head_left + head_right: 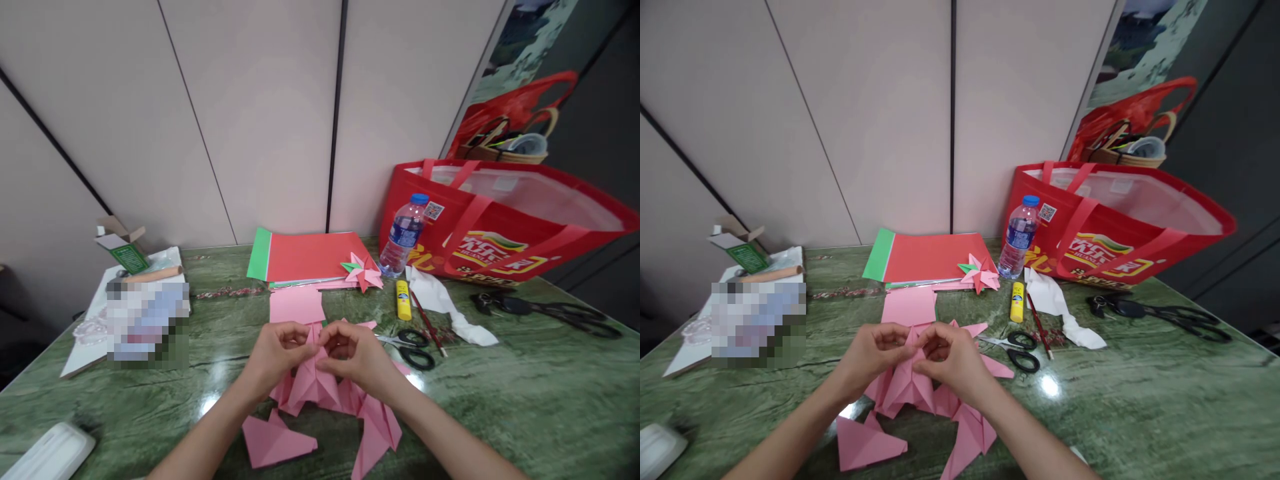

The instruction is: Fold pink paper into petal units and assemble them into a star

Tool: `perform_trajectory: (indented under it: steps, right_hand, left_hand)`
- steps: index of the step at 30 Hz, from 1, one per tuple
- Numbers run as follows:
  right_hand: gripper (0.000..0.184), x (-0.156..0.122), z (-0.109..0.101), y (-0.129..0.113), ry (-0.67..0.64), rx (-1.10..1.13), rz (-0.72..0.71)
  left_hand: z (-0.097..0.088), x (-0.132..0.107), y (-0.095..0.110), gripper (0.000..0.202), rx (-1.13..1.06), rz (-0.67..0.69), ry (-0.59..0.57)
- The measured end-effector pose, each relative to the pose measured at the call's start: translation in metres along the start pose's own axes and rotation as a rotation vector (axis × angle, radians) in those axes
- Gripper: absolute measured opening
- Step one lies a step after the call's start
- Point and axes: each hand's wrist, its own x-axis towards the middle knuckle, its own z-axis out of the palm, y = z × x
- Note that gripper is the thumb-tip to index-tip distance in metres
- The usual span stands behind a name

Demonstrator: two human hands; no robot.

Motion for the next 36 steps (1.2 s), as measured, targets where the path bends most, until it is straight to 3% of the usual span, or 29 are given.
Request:
perform_trajectory:
  steps: [4,17,23,29,36]
  right_hand:
    - [0.026,0.001,-0.001,-0.001,0.047,0.03,-0.024]
    - [0.02,0.001,-0.001,-0.007,0.083,-0.028,-0.04]
    - [0.028,0.001,0.002,-0.008,0.149,-0.06,-0.03]
    - [0.038,0.002,0.001,-0.006,0.129,-0.111,-0.008]
    - [0.041,0.004,0.003,0.002,0.202,-0.16,-0.06]
  left_hand:
    - [0.002,-0.001,0.003,0.023,-0.019,0.003,0.023]
    - [0.009,-0.008,0.009,0.038,0.013,0.023,-0.092]
    - [0.01,-0.009,0.009,0.038,0.005,-0.014,-0.138]
    - [0.01,-0.008,0.008,0.038,0.032,-0.012,-0.126]
    - [0.013,-0.008,0.007,0.037,0.029,-0.021,-0.145]
